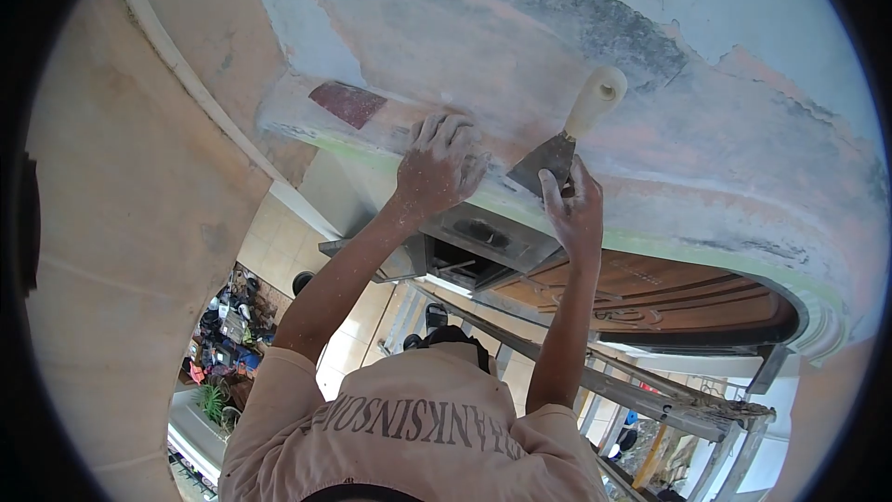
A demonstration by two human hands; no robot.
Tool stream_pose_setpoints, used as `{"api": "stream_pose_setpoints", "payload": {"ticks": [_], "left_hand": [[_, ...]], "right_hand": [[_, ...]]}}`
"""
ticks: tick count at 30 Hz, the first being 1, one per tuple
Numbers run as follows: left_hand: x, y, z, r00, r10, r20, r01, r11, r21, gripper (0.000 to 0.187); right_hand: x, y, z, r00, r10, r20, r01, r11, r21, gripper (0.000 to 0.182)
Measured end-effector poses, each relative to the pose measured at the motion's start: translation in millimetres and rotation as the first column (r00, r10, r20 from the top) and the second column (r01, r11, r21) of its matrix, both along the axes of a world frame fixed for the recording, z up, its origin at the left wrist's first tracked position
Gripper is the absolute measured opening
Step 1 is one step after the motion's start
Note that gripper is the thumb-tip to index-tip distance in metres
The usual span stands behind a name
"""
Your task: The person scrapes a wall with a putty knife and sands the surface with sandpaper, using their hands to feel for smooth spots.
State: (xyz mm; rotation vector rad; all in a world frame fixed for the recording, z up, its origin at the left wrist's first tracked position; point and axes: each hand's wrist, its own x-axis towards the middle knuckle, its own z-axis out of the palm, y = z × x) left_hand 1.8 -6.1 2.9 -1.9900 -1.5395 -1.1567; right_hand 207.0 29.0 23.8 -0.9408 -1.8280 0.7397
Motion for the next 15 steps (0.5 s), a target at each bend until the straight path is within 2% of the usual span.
{"api": "stream_pose_setpoints", "payload": {"ticks": [6, 10, 11, 15], "left_hand": [[-1.4, -1.4, -3.2, 0.999, -0.003, 0.036, 0.004, 1.0, -0.011, 0.029], [-1.4, 1.2, -7.3, 0.999, 0.037, 0.025, -0.038, 0.998, 0.041, 0.029], [-1.1, 0.6, -8.9, 0.999, 0.048, 0.025, -0.049, 0.997, 0.055, 0.03], [-1.6, -1.5, -11.8, 0.998, 0.054, 0.02, -0.055, 0.998, 0.03, 0.029]], "right_hand": [[1.0, 4.5, -5.9, 0.999, -0.005, 0.044, 0.001, 0.995, 0.097, 0.022], [-3.8, 2.3, -4.5, 1.0, -0.012, -0.017, 0.014, 0.997, 0.077, 0.024], [-3.3, 0.4, -1.6, 0.999, -0.025, 0.024, 0.024, 1.0, 0.017, 0.024], [-4.6, 1.8, -3.8, 0.999, -0.021, 0.033, 0.02, 1.0, 0.023, 0.025]]}}
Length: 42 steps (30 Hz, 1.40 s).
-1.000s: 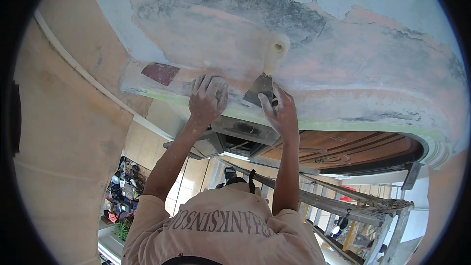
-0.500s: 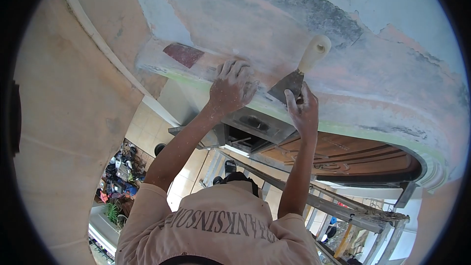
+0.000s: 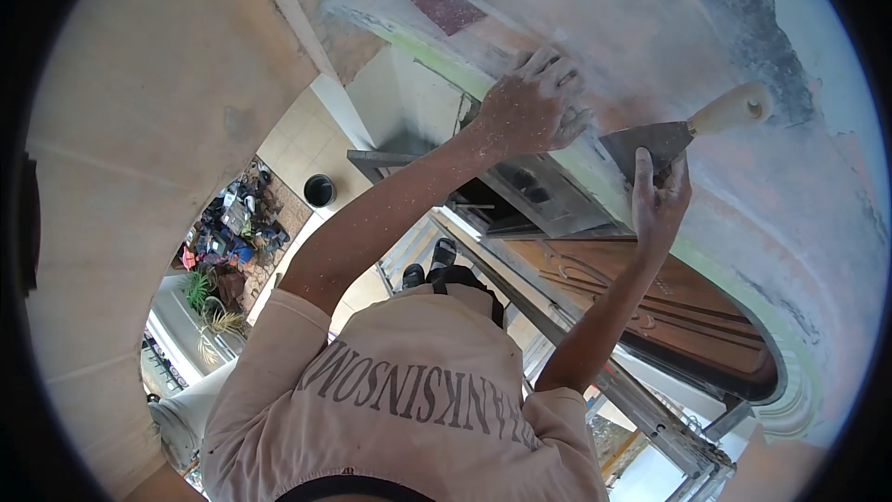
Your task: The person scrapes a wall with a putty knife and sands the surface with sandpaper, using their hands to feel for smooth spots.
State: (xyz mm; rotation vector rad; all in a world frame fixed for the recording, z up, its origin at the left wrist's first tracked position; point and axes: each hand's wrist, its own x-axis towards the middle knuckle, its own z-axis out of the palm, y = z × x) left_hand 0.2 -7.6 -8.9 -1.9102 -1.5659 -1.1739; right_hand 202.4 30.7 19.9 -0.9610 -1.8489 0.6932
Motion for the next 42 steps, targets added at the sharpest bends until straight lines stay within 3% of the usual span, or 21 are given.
{"api": "stream_pose_setpoints", "payload": {"ticks": [10, 31, 42], "left_hand": [[1.6, 1.5, -4.0, 1.0, 0.019, -0.001, -0.019, 0.997, 0.08, 0.032], [0.0, 3.4, -2.2, 1.0, -0.011, -0.003, 0.011, 0.994, 0.109, 0.031], [3.3, -2.2, 3.2, 1.0, 0.015, -0.001, -0.015, 0.995, 0.097, 0.028]], "right_hand": [[7.5, 10.9, -9.0, 0.994, 0.097, -0.041, -0.096, 0.995, 0.01, 0.025], [3.9, 1.0, -3.1, 0.994, 0.087, -0.061, -0.089, 0.996, -0.033, 0.025], [5.5, 3.4, -3.1, 0.998, 0.064, 0.003, -0.064, 0.996, 0.057, 0.027]]}}
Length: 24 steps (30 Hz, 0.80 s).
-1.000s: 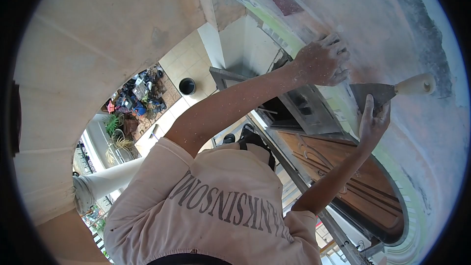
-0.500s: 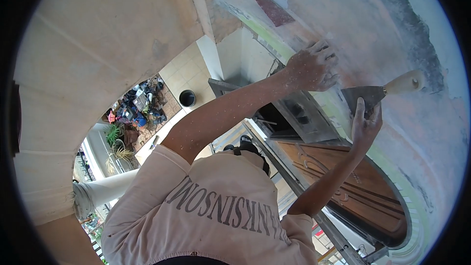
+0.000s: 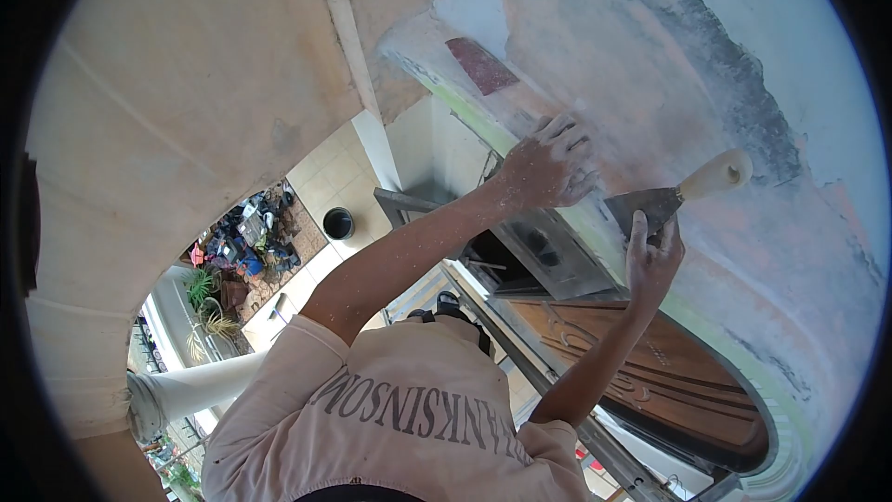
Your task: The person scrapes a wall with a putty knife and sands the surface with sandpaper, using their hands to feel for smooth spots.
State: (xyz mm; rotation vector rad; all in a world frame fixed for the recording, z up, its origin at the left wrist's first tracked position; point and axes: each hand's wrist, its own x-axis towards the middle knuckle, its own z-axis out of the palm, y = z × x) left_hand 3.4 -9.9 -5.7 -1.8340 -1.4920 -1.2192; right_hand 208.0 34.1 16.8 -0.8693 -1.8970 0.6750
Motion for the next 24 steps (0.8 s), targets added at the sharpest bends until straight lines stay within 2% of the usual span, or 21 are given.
{"api": "stream_pose_setpoints", "payload": {"ticks": [11, 15, 18, 24], "left_hand": [[2.0, -0.4, 1.7, 0.999, -0.028, 0.03, 0.029, 0.999, -0.043, 0.026], [2.7, -2.0, 5.0, 0.999, -0.043, 0.003, 0.043, 0.996, -0.083, 0.028], [4.4, -0.8, 4.8, 0.991, 0.076, -0.107, -0.074, 0.997, 0.021, 0.037], [6.7, -2.0, 5.7, 0.992, 0.083, -0.093, -0.09, 0.993, -0.082, 0.062]], "right_hand": [[-3.1, -4.5, 2.4, 0.999, -0.026, -0.033, 0.026, 1.0, 0.002, 0.022], [-2.3, -7.8, 9.5, 0.999, -0.028, 0.034, 0.026, 0.999, 0.047, 0.018], [-1.7, -6.7, 7.8, 0.999, -0.032, 0.009, 0.032, 0.999, 0.014, 0.02], [-2.0, -8.1, 9.1, 0.999, -0.033, 0.008, 0.032, 0.999, 0.03, 0.024]]}}
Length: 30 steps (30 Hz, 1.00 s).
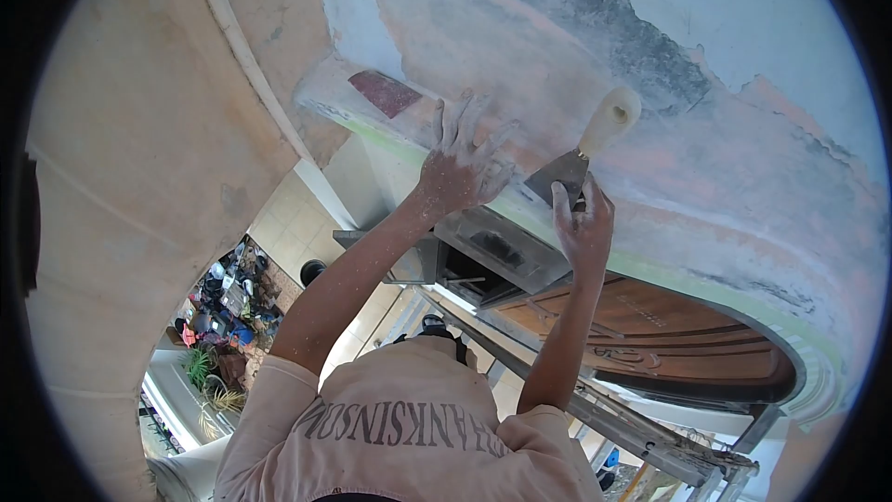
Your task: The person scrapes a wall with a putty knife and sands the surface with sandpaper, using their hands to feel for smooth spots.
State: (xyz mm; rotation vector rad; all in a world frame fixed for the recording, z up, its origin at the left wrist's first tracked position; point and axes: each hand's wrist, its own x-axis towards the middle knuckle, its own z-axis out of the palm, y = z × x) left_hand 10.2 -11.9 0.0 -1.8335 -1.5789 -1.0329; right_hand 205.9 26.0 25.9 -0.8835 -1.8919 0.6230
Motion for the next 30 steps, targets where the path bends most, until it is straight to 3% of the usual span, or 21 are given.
{"api": "stream_pose_setpoints", "payload": {"ticks": [12, 18, 21, 24, 27, 30], "left_hand": [[0.9, -1.5, 4.8, 1.0, -0.002, 0.001, 0.003, 1.0, -0.026, 0.063], [-2.2, -4.7, 7.9, 0.994, -0.091, 0.054, 0.093, 0.995, -0.027, 0.06], [-9.7, -11.4, 11.0, 0.991, -0.133, -0.007, 0.133, 0.99, -0.049, 0.058], [-39.6, -19.5, 9.6, 0.972, -0.158, -0.173, 0.165, 0.986, 0.028, 0.058], [-89.0, -32.5, 13.8, 0.959, -0.179, -0.222, 0.203, 0.975, 0.089, 0.058], [-141.1, -52.0, 30.0, 0.966, -0.116, -0.229, 0.119, 0.993, -0.002, 0.064]], "right_hand": [[1.7, 3.5, -1.9, 1.0, -0.005, -0.014, 0.006, 0.998, 0.055, 0.021], [1.9, 0.3, 0.7, 0.999, 0.028, -0.035, -0.027, 0.999, 0.026, 0.021], [3.3, 0.9, 0.1, 1.0, -0.002, 0.015, 0.001, 0.996, 0.088, 0.022], [5.3, 4.9, -5.4, 0.999, -0.007, 0.034, 0.003, 0.995, 0.105, 0.023], [3.1, 0.0, 0.5, 1.0, 0.018, 0.015, -0.019, 0.997, 0.078, 0.022], [3.6, 2.3, -1.5, 0.999, 0.013, 0.034, -0.016, 0.995, 0.101, 0.021]]}}
